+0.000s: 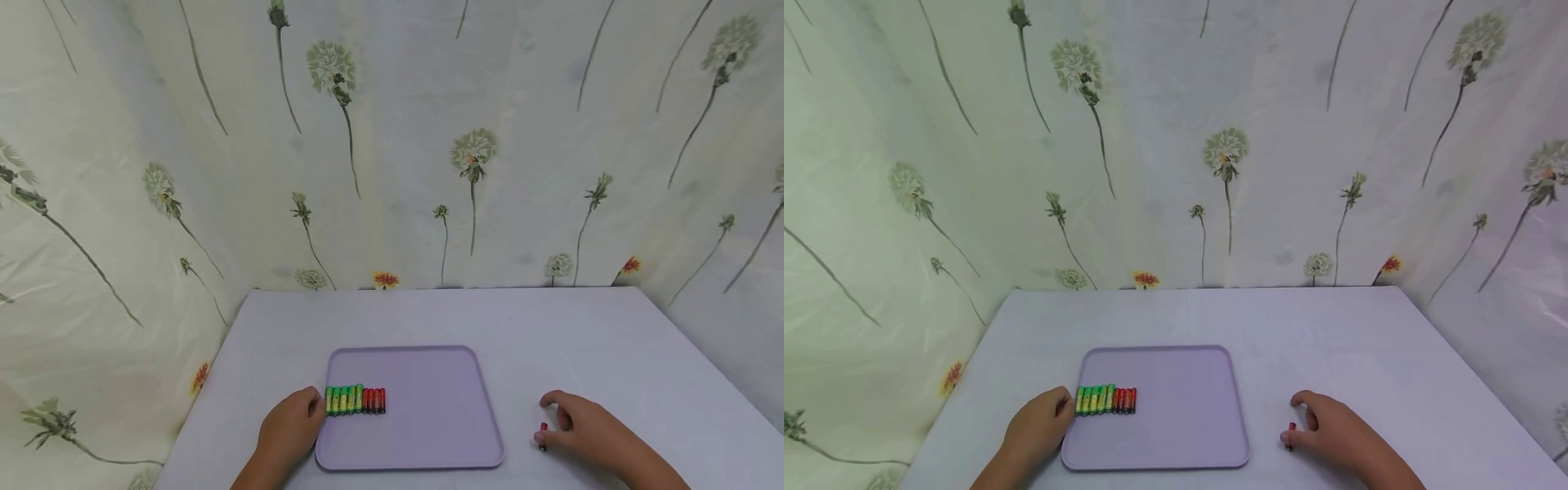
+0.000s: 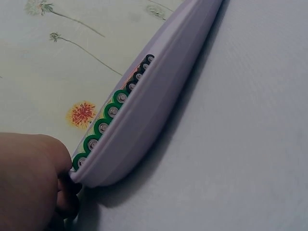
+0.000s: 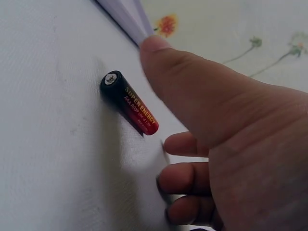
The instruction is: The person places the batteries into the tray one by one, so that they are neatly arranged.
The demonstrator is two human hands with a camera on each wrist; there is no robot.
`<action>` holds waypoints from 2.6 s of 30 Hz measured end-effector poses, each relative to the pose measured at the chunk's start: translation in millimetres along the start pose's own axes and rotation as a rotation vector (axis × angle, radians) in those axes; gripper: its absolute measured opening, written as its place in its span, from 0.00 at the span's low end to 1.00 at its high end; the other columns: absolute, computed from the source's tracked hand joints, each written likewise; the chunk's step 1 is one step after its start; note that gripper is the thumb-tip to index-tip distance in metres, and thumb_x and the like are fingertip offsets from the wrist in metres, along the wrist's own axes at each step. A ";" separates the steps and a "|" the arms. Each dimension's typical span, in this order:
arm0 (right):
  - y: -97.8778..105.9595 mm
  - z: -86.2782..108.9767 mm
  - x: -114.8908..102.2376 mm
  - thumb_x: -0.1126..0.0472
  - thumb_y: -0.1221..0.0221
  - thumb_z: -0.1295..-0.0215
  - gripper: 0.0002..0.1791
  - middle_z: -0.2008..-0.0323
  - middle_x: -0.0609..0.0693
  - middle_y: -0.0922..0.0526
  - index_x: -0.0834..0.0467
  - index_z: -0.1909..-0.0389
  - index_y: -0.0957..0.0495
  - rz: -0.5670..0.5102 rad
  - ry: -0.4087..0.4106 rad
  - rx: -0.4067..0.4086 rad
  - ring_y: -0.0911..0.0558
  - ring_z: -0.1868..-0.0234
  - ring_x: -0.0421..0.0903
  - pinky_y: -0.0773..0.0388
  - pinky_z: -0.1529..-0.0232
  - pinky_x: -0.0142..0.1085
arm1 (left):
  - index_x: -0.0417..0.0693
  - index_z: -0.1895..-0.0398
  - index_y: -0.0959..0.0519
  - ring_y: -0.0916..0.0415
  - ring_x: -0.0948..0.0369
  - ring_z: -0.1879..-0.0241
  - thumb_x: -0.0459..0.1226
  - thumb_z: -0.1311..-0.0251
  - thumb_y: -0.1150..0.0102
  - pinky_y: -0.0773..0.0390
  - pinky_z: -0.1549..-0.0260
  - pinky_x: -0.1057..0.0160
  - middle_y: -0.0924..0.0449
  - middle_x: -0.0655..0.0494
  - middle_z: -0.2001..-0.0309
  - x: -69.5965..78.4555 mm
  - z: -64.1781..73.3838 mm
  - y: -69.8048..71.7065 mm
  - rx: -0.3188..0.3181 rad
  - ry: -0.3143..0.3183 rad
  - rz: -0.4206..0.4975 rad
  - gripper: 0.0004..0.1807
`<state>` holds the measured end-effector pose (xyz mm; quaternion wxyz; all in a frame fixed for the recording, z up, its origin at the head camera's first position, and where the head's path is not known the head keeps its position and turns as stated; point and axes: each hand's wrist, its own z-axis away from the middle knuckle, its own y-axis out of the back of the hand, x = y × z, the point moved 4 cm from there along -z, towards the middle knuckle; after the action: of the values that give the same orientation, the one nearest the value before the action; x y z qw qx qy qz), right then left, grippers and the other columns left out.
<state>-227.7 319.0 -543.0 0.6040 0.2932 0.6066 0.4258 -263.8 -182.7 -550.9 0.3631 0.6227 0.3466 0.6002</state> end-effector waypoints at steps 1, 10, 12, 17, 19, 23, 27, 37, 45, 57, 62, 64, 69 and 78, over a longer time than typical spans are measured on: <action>-0.5 1.2 -0.2 0.33 0.25 0.49 0.37 0.72 0.43 0.30 0.52 0.45 0.22 0.003 0.008 0.002 0.35 0.73 0.33 0.37 0.69 0.32 | 0.57 0.71 0.23 0.33 0.63 0.75 0.43 0.30 0.41 0.35 0.74 0.60 0.28 0.63 0.76 0.3 0.3 0.4 -0.001 0.000 -0.001 0.09; -6.6 9.5 1.3 0.35 0.22 0.54 0.41 0.67 0.43 0.31 0.53 0.43 0.23 0.013 0.038 0.003 0.33 0.67 0.32 0.36 0.63 0.31 | 0.58 0.71 0.23 0.33 0.63 0.75 0.44 0.30 0.42 0.34 0.75 0.60 0.28 0.63 0.77 -1.1 -0.4 -1.9 0.008 0.005 -0.009 0.10; -6.7 10.7 2.0 0.36 0.22 0.52 0.39 0.66 0.42 0.31 0.53 0.43 0.23 0.015 0.064 0.012 0.33 0.65 0.31 0.36 0.62 0.31 | 0.57 0.72 0.23 0.33 0.63 0.75 0.44 0.30 0.42 0.34 0.75 0.60 0.28 0.63 0.77 -1.5 -0.9 -2.3 0.003 0.011 -0.006 0.10; -6.3 12.1 3.7 0.38 0.23 0.49 0.32 0.66 0.40 0.31 0.49 0.49 0.23 0.012 0.132 0.051 0.32 0.64 0.31 0.36 0.61 0.30 | 0.56 0.71 0.23 0.32 0.62 0.75 0.44 0.29 0.42 0.34 0.75 0.60 0.28 0.63 0.77 -1.4 -1.1 -2.9 -0.005 0.012 0.000 0.10; -6.7 12.8 4.0 0.40 0.23 0.47 0.28 0.67 0.39 0.31 0.47 0.51 0.23 0.004 0.155 0.058 0.32 0.63 0.31 0.36 0.61 0.30 | 0.57 0.72 0.23 0.32 0.62 0.76 0.44 0.29 0.42 0.34 0.75 0.60 0.28 0.63 0.77 -1.4 -0.5 -3.0 -0.007 0.014 0.000 0.10; -8.3 14.2 3.9 0.41 0.24 0.44 0.24 0.67 0.38 0.30 0.43 0.54 0.23 -0.006 0.164 0.059 0.32 0.62 0.32 0.36 0.61 0.30 | 0.57 0.72 0.24 0.33 0.62 0.76 0.44 0.29 0.42 0.35 0.75 0.60 0.28 0.63 0.77 -1.8 0.5 -3.5 -0.007 0.016 -0.001 0.11; -7.9 14.4 2.6 0.42 0.25 0.43 0.21 0.68 0.36 0.30 0.41 0.56 0.24 -0.001 0.179 0.077 0.32 0.62 0.32 0.37 0.61 0.31 | 0.57 0.72 0.24 0.33 0.63 0.76 0.44 0.29 0.42 0.35 0.76 0.60 0.28 0.63 0.77 -1.5 0.2 -2.9 -0.001 0.009 -0.003 0.11; -6.8 16.7 -0.3 0.46 0.26 0.40 0.20 0.67 0.36 0.28 0.46 0.52 0.22 -0.044 0.213 0.036 0.30 0.64 0.31 0.35 0.62 0.30 | 0.57 0.71 0.23 0.32 0.63 0.75 0.44 0.29 0.43 0.33 0.74 0.60 0.27 0.63 0.76 -0.4 1.8 -5.6 0.003 -0.009 0.007 0.10; -2.3 2.6 -21.5 0.51 0.26 0.39 0.20 0.65 0.35 0.25 0.46 0.49 0.20 -0.044 0.212 0.066 0.28 0.64 0.30 0.28 0.62 0.31 | 0.56 0.70 0.23 0.32 0.62 0.75 0.44 0.29 0.43 0.33 0.75 0.60 0.27 0.63 0.76 -0.8 -0.9 -3.6 0.021 -0.008 -0.008 0.10; -8.7 -49.0 -88.6 0.52 0.27 0.38 0.23 0.63 0.40 0.23 0.51 0.44 0.21 -0.055 0.173 -0.047 0.26 0.62 0.41 0.27 0.64 0.35 | 0.54 0.70 0.23 0.32 0.61 0.74 0.43 0.28 0.45 0.32 0.73 0.59 0.27 0.60 0.74 -5.3 -0.2 2.1 0.006 0.025 -0.019 0.10; -17.0 -66.1 -110.1 0.55 0.26 0.40 0.23 0.62 0.42 0.22 0.54 0.45 0.20 -0.074 0.220 -0.031 0.25 0.62 0.42 0.26 0.64 0.36 | 0.54 0.69 0.23 0.32 0.62 0.74 0.43 0.27 0.45 0.32 0.73 0.59 0.27 0.61 0.74 6.7 -9.0 -5.7 0.017 -0.031 -0.007 0.10; -24.4 -75.8 -119.1 0.56 0.25 0.41 0.24 0.63 0.42 0.21 0.54 0.45 0.20 -0.074 0.238 -0.029 0.25 0.64 0.41 0.26 0.64 0.36 | 0.54 0.69 0.23 0.32 0.62 0.74 0.43 0.27 0.45 0.32 0.73 0.60 0.26 0.61 0.74 10.6 -10.9 -7.9 0.023 -0.048 -0.005 0.10; -50.5 -94.9 -148.9 0.58 0.25 0.42 0.23 0.64 0.42 0.21 0.56 0.46 0.19 -0.058 0.282 -0.054 0.25 0.65 0.40 0.25 0.61 0.37 | 0.54 0.69 0.23 0.32 0.62 0.74 0.42 0.27 0.45 0.31 0.73 0.59 0.26 0.61 0.74 13.1 -9.9 -7.9 0.024 -0.045 -0.006 0.10; -87.0 -106.3 -190.4 0.57 0.25 0.42 0.21 0.64 0.43 0.23 0.55 0.49 0.19 -0.039 0.328 -0.144 0.26 0.61 0.42 0.27 0.56 0.42 | 0.55 0.69 0.23 0.32 0.61 0.75 0.43 0.27 0.45 0.32 0.73 0.59 0.26 0.61 0.75 11.0 -6.3 -9.9 -0.012 -0.011 -0.006 0.10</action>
<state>-299.6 95.6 -536.5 0.5244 0.1640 0.6706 0.4984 -269.5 -168.1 -554.0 0.3707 0.6227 0.3429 0.5977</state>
